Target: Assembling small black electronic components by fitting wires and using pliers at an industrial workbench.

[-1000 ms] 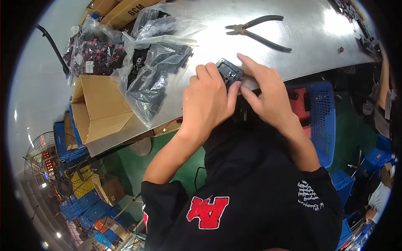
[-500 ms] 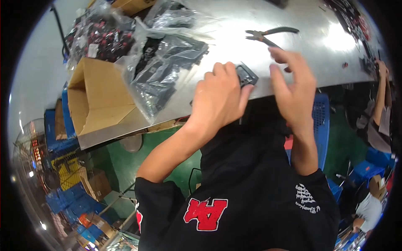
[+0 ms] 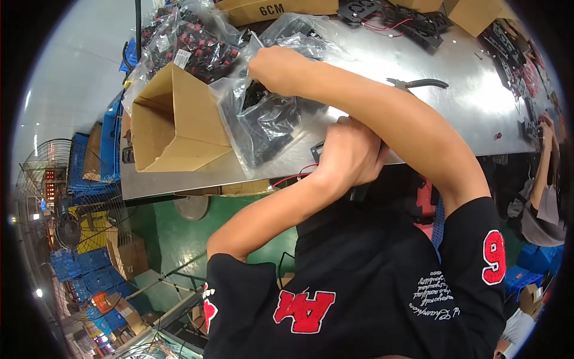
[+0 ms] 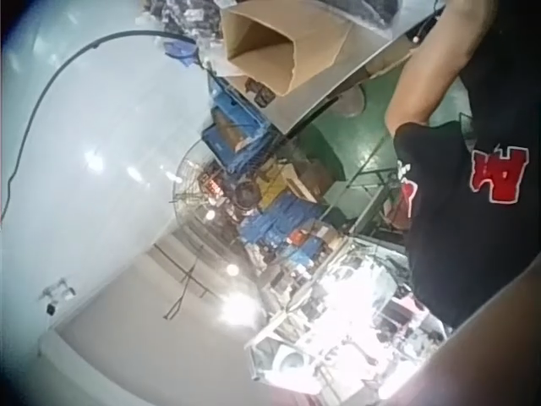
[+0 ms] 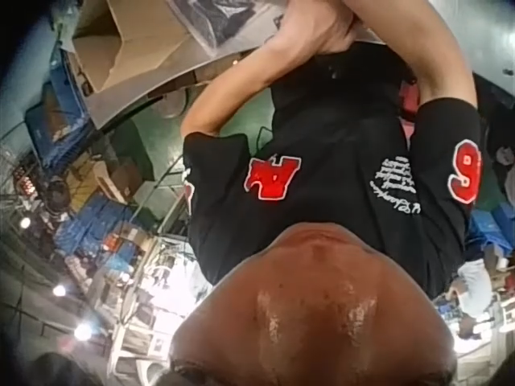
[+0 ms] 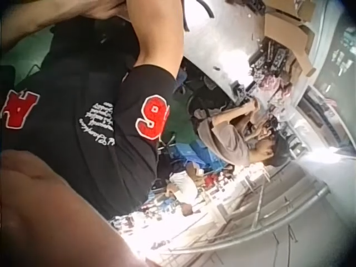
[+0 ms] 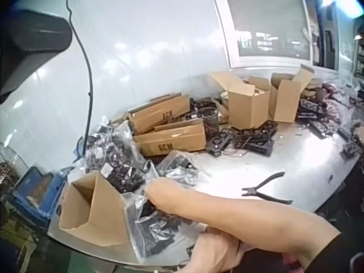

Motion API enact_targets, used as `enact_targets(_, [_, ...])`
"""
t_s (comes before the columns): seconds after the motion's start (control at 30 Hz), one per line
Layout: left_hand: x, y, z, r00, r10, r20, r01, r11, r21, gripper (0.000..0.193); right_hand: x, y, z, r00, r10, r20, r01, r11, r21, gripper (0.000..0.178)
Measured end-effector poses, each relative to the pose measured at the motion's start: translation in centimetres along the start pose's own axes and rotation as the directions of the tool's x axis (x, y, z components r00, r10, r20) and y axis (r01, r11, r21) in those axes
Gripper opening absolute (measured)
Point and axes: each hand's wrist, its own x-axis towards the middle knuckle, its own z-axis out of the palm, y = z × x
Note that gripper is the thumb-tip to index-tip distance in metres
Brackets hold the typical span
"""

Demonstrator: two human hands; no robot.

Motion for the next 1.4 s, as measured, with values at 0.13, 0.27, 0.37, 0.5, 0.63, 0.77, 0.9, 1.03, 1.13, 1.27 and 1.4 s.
enact_targets(0.13, [0.0, -0.1, 0.3, 0.997, 0.027, -0.072, -0.027, 1.0, 0.006, 0.037, -0.3, 0.1, 0.9, 0.997, -0.047, -0.058, 0.047, 0.999, 0.008, 0.01])
enact_targets(0.27, [-0.1, -0.4, 0.8, 0.983, 0.075, -0.168, -0.079, 0.997, -0.018, 0.038, 0.1, -0.4, 0.9, 0.993, -0.11, 0.035, 0.11, 0.994, -0.01, 0.012])
enact_targets(0.37, [0.1, -0.1, 0.7, 0.984, 0.073, -0.165, -0.079, 0.996, -0.029, 0.04, -0.6, 0.0, 0.6, 0.996, -0.09, 0.021, 0.092, 0.994, -0.057, 0.009])
enact_targets(0.5, [0.3, 0.4, 0.1, 1.0, -0.015, -0.012, 0.015, 1.0, -0.015, 0.045, -3.0, 0.5, -1.0, 0.899, -0.186, -0.397, 0.222, 0.974, 0.047, 0.012])
enact_targets(0.63, [-0.2, 0.0, -0.7, 0.999, -0.025, -0.039, 0.027, 0.997, 0.066, 0.051, -10.9, 0.7, -6.2, 0.902, 0.246, -0.356, 0.033, 0.78, 0.625, 0.026])
enact_targets(0.77, [-0.2, -1.1, -0.1, 0.998, 0.025, -0.062, -0.025, 1.0, 0.002, 0.047, -20.1, 0.6, -7.7, 0.814, 0.573, -0.092, -0.204, 0.431, 0.879, 0.025])
enact_targets(0.9, [0.0, -1.5, -0.3, 0.994, 0.085, -0.068, -0.087, 0.996, -0.029, 0.046, -25.7, -0.5, -5.5, 0.702, 0.71, -0.065, -0.242, 0.323, 0.915, 0.023])
enact_targets(1.03, [0.4, -1.7, -0.6, 0.99, 0.132, -0.048, -0.133, 0.991, -0.018, 0.044, -27.4, -0.2, -4.0, 0.804, 0.567, -0.177, -0.27, 0.614, 0.742, 0.022])
enact_targets(1.13, [0.9, -2.0, -0.4, 0.984, 0.172, -0.056, -0.173, 0.985, -0.018, 0.045, -27.6, 0.0, -2.9, 0.812, 0.563, -0.152, -0.252, 0.574, 0.779, 0.021])
enact_targets(1.27, [1.1, -2.1, -0.7, 0.979, 0.195, -0.061, -0.195, 0.981, -0.006, 0.045, -27.8, 0.5, -2.0, 0.851, 0.5, -0.159, -0.235, 0.634, 0.737, 0.02])
enact_targets(1.4, [1.1, -1.9, -1.2, 0.985, 0.174, 0.012, -0.173, 0.984, -0.038, 0.045, -28.2, 0.5, -1.9, 0.836, 0.539, -0.103, -0.241, 0.529, 0.814, 0.021])
